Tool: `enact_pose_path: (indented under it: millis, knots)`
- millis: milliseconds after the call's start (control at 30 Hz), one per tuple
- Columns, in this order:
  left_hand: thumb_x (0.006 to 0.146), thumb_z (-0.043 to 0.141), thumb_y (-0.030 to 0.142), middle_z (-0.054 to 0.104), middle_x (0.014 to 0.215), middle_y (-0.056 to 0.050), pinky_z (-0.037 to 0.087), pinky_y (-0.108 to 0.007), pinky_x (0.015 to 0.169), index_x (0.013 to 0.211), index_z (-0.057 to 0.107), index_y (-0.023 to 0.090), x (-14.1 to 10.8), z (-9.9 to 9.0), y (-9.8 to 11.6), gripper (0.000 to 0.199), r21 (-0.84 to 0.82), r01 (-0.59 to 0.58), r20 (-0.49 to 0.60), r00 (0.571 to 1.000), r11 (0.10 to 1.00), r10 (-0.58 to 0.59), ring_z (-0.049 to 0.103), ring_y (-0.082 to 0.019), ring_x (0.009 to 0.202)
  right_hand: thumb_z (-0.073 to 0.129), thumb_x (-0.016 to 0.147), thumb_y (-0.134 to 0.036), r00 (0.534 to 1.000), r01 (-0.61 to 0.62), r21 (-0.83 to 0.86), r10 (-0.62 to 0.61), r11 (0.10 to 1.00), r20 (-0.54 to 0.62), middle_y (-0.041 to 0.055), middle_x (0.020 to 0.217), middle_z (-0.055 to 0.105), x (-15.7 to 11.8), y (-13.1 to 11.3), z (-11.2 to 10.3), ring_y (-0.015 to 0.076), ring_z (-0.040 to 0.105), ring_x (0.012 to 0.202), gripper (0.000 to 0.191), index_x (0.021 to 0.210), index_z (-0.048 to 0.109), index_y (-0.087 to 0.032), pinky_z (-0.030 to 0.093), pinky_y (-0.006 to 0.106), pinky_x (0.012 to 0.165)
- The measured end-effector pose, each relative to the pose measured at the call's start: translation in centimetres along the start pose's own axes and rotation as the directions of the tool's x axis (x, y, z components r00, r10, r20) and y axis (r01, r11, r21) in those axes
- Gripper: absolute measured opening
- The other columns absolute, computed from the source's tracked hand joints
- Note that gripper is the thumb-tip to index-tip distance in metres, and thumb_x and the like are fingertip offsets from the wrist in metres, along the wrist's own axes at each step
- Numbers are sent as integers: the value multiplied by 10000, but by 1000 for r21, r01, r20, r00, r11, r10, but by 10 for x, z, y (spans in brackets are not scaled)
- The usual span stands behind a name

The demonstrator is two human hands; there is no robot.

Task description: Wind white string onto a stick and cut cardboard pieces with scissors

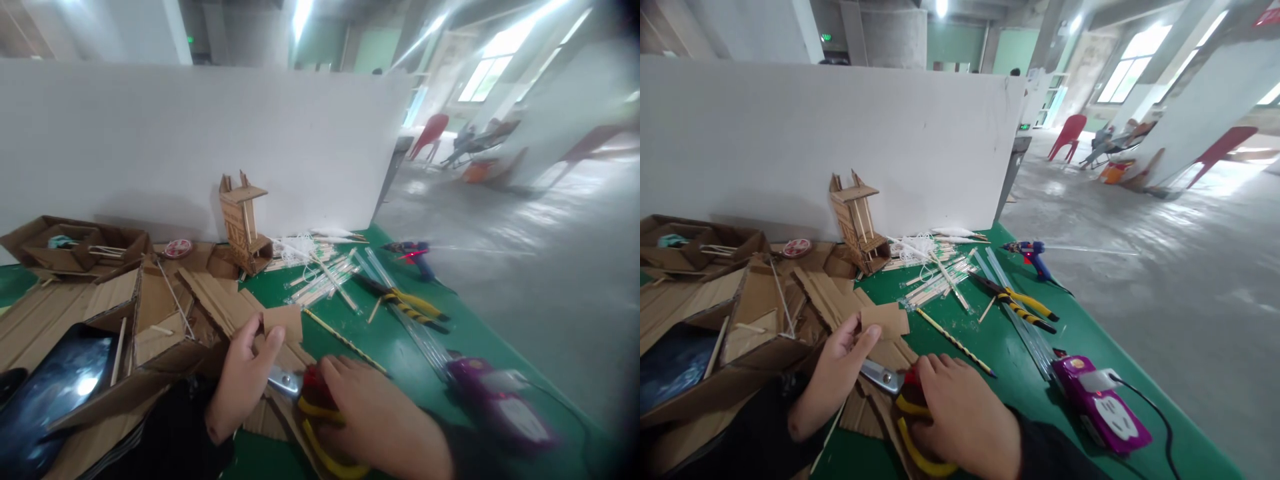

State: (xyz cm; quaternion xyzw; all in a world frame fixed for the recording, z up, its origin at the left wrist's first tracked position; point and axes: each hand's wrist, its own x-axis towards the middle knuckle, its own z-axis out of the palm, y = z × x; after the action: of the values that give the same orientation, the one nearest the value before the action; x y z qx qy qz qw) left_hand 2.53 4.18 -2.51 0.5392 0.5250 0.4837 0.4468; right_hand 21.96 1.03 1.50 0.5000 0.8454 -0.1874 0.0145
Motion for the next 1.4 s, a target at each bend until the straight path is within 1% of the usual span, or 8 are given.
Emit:
enact_pose_path:
  millis: [433, 567, 667, 800, 900, 1033, 1200, 1400]
  knots:
    - [794, 547, 60, 556, 1080, -67, 467, -348, 874, 698, 355, 225, -18, -10, 47, 270, 297, -471, -12, 868, 831, 497, 552, -230, 1117, 557, 710, -125, 979, -46, 210, 86, 977, -185, 79, 888, 640, 5, 0, 29, 210, 581, 762, 227, 925, 524, -189, 401, 289, 651]
    - [765, 720, 221, 497, 1189, -63, 440, -371, 935, 782, 464, 235, -23, -15, 60, 257, 404, -537, -11, 807, 741, 591, 513, -240, 1157, 572, 764, -203, 928, -162, 477, 297, 864, -223, 25, 762, 616, 10, 5, 29, 180, 523, 658, 103, 848, 512, -207, 378, 280, 582]
    - [678, 792, 436, 470, 1126, -57, 468, -355, 881, 816, 498, 243, -22, -21, 63, 377, 439, -549, -8, 789, 711, 615, 513, -237, 1075, 613, 773, -287, 938, -16, 742, 266, 670, -220, 22, 760, 612, 11, 6, 24, 183, 534, 674, 126, 842, 540, -211, 415, 280, 589]
    - [854, 577, 484, 444, 1005, -60, 470, -344, 825, 876, 514, 233, -16, -25, 63, 260, 476, -509, -7, 813, 717, 582, 493, -231, 999, 588, 773, -359, 946, 191, 931, 195, 311, -259, 31, 824, 617, 9, 0, 22, 198, 588, 695, 251, 988, 541, -239, 477, 304, 617]
    - [916, 475, 250, 456, 1017, -56, 431, -342, 909, 917, 525, 227, -14, -23, 61, 56, 466, -459, -49, 840, 756, 540, 493, -207, 1037, 622, 714, -287, 963, 187, 943, 139, 277, -232, 46, 937, 621, 4, -6, 22, 223, 606, 867, 399, 1099, 522, -261, 490, 320, 747]
    - [849, 601, 253, 543, 1103, -56, 469, -320, 892, 1125, 494, 244, -11, -18, 60, 297, 128, -310, -176, 928, 942, 330, 557, -203, 1056, 687, 705, -323, 983, 167, 961, 32, 222, -178, 53, 1038, 593, -3, -12, 28, 217, 566, 953, 511, 1176, 498, -268, 470, 302, 812]
    - [808, 691, 332, 667, 1073, -64, 522, -303, 821, 1219, 459, 223, -6, -19, 64, 483, -368, 6, -99, 994, 930, -45, 658, -202, 954, 544, 796, -655, 982, 123, 961, 110, 249, -154, 34, 952, 546, -1, -17, 32, 187, 523, 868, 509, 1065, 504, -224, 446, 309, 826]
    - [816, 689, 352, 703, 963, -26, 529, -236, 732, 1096, 482, 215, -9, -18, 70, 374, -319, 36, -73, 995, 947, -62, 681, -160, 848, 474, 818, -690, 969, 132, 881, 129, 455, -212, 31, 891, 549, -3, -22, 20, 181, 502, 804, 512, 1005, 524, -216, 448, 296, 747]
